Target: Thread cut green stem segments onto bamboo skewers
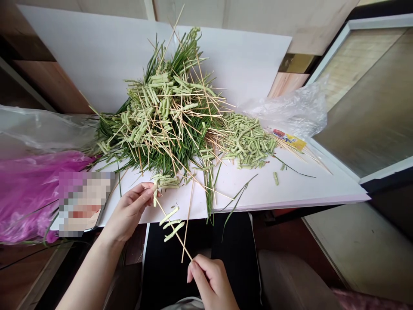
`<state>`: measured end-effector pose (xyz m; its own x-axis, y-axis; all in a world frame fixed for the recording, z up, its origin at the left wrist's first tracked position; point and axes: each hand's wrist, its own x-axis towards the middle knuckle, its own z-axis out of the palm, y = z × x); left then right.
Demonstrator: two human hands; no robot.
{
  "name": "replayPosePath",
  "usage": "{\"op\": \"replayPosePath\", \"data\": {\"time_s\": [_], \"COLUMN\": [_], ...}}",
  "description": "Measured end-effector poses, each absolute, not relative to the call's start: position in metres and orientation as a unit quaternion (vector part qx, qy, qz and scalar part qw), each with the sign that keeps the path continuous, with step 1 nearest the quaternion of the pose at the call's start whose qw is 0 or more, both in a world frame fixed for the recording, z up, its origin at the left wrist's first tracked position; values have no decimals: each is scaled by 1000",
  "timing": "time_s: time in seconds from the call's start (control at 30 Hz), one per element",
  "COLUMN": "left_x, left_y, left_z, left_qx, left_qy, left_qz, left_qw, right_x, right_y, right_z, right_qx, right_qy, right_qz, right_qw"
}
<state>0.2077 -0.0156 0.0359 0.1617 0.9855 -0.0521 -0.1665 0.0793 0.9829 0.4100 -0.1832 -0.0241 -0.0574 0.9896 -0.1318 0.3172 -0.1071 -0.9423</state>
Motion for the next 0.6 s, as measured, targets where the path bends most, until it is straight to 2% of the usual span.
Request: {"op": "replayPosePath", "data": {"time_s": [0.6], "left_x": [207], "left_y": [-15], "left_z": [38], "left_qx": [412], "left_qy": [434], "left_qz": [523], "left_qw": [607], "right_x": [411], "right_y": [-182], "right_z": [-21], "right_qx": [-590], "right_qy": [-562], "right_qz": [438], "right_qw": [381]}}
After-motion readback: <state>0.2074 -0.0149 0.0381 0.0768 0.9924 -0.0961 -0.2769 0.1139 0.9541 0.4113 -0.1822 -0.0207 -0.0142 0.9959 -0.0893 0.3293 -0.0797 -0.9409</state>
